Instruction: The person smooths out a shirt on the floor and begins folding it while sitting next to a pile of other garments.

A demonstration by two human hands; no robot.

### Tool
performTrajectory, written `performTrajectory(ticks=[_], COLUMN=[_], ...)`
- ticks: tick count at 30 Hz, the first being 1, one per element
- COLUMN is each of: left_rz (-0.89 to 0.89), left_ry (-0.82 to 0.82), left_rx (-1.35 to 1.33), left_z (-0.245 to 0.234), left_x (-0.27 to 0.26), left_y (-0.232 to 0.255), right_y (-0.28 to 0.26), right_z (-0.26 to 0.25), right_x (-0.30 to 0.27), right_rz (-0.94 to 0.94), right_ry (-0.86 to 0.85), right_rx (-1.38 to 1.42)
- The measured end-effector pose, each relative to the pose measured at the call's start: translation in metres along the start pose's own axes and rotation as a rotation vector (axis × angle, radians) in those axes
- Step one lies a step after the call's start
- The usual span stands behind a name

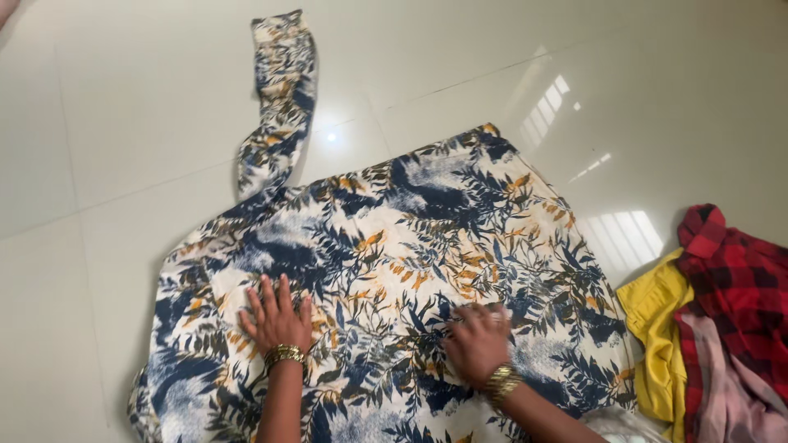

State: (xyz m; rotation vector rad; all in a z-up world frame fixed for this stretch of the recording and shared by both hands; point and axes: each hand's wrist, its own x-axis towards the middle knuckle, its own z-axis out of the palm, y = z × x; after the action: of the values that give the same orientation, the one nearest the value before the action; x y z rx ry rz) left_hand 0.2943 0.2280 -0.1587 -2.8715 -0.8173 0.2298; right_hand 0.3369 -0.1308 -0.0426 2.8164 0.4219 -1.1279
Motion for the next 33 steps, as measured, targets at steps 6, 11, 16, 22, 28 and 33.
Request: performTrajectory(ticks=[6,11,16,22,28,33], left_rz=[0.006,0.022,-0.04,-0.053,-0.046,-0.049], left_ry=[0.072,0.134,0.094,0.051,0.004,-0.005], left_rx=[-0.028,-0.091,-0.019,0.043,0.074,0.138], left_z=[0.015,0.022,0.021,0.018,0.002,0.0], left_x=[0.005,0.0,-0.002,0.0,0.0,-0.002], left_y=[-0.004,-0.009,-0.011,-0.007,-0.005,-0.004], right_y=[-0.096,-0.085,0.038,0.111,-0.113,-0.175], right_z=[-0.039,-0.069,-0.079,-0.095,-0.075,-0.111], right_x=[0.027,0.083,0.13,0.17,0.119,0.11], right_rz=[-0.525,-0.435,-0.072,0.42,-0.529,-0.718], right_ry=[-0.05,0.096,0.415,0.506,0.088,0.106], right_rx=[-0.006,-0.124,0.105,0.019,0.046,-0.092])
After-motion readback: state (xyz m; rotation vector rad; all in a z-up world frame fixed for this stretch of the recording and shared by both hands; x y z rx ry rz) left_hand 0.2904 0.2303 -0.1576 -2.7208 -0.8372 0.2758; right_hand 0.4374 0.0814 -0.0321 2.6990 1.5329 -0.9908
